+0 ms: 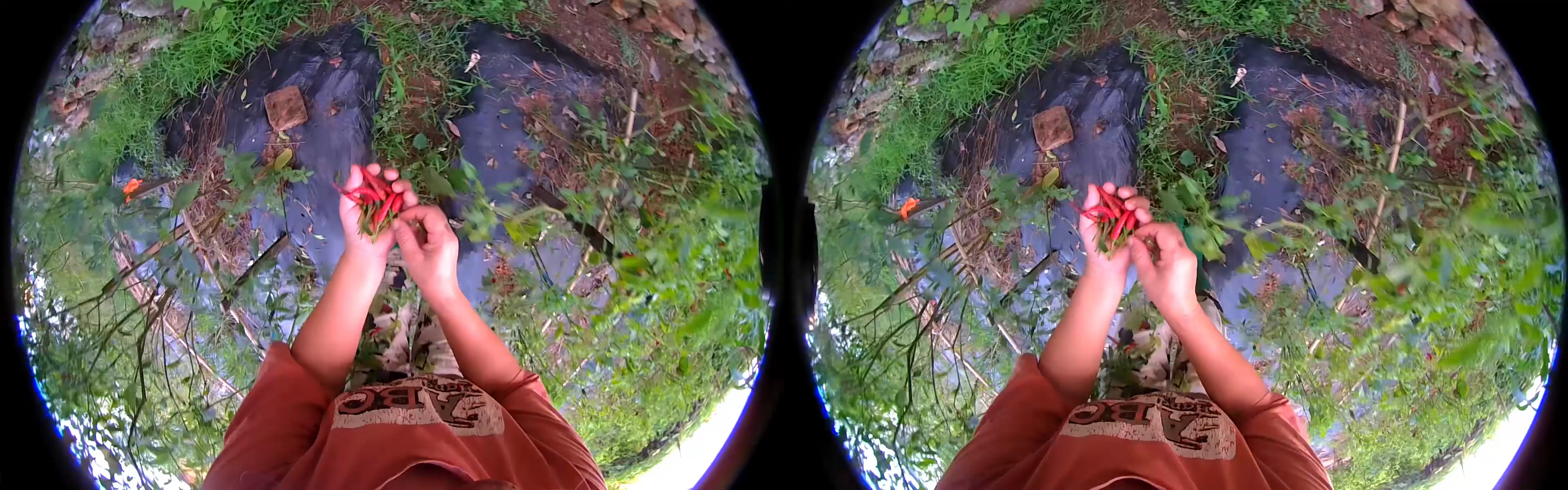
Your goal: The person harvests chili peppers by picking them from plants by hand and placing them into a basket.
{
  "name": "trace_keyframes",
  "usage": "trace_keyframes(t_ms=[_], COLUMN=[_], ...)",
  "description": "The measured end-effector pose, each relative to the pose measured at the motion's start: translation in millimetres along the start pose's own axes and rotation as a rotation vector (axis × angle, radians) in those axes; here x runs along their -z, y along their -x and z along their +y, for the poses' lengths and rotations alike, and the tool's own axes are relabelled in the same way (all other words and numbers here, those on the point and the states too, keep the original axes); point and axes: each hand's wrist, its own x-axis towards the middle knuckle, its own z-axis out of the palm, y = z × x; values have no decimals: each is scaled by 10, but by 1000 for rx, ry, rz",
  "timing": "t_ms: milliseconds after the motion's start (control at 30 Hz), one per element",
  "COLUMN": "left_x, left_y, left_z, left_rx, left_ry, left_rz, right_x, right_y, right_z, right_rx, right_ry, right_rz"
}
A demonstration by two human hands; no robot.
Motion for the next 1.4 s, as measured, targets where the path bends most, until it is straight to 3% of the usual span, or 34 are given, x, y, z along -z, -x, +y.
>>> trace_keyframes(t_ms=[33,100,167,200,267,300,500,600,667,800,867,1000,1133,1200,1333,1400], left_x=[145,349,540,587,664,718,981,1150,1307,1665,1785,1879,1933,1945,1941,1934], left_y=[-29,-22,9,34,96,125,398,586,703,777,741,735,725,733,673,685], left_z=[110,302,474,560,702,771,897,884,922,948,924,879,851,865,940,945], left_rx=[34,56,43,40,28,21,-32,-73,-70,-99,-94,-75,-154,-154,-146,-118], left_ry=[77,189,207,182,154,145,62,-26,-67,-37,-17,25,101,89,73,37], left_rz=[-18,-2,-79,-84,-96,-100,40,88,154,237,254,246,246,253,240,221], right_x=[-55,-136,-236,-289,-432,-530,-1390,-1709,-1906,-2114,-2082,-1862,-1876,-1916,-1910,-1885], right_y=[-25,3,-24,-134,-404,-593,-1685,-2096,-2391,-2835,-2846,-2649,-2671,-2745,-2732,-2704], right_z=[68,188,467,687,1127,1393,3305,3898,4145,4553,4799,5030,4938,4995,5267,5295], right_rx=[38,-91,-158,-116,-458,-604,-724,-698,-456,-352,-243,-131,-214,-353,-277,-494], right_ry=[87,39,-296,-309,-445,-513,-425,-291,-128,-101,322,468,539,482,436,416], right_rz=[-59,-126,-31,7,68,66,60,15,-68,-102,-123,-64,-138,-115,-85,-97])
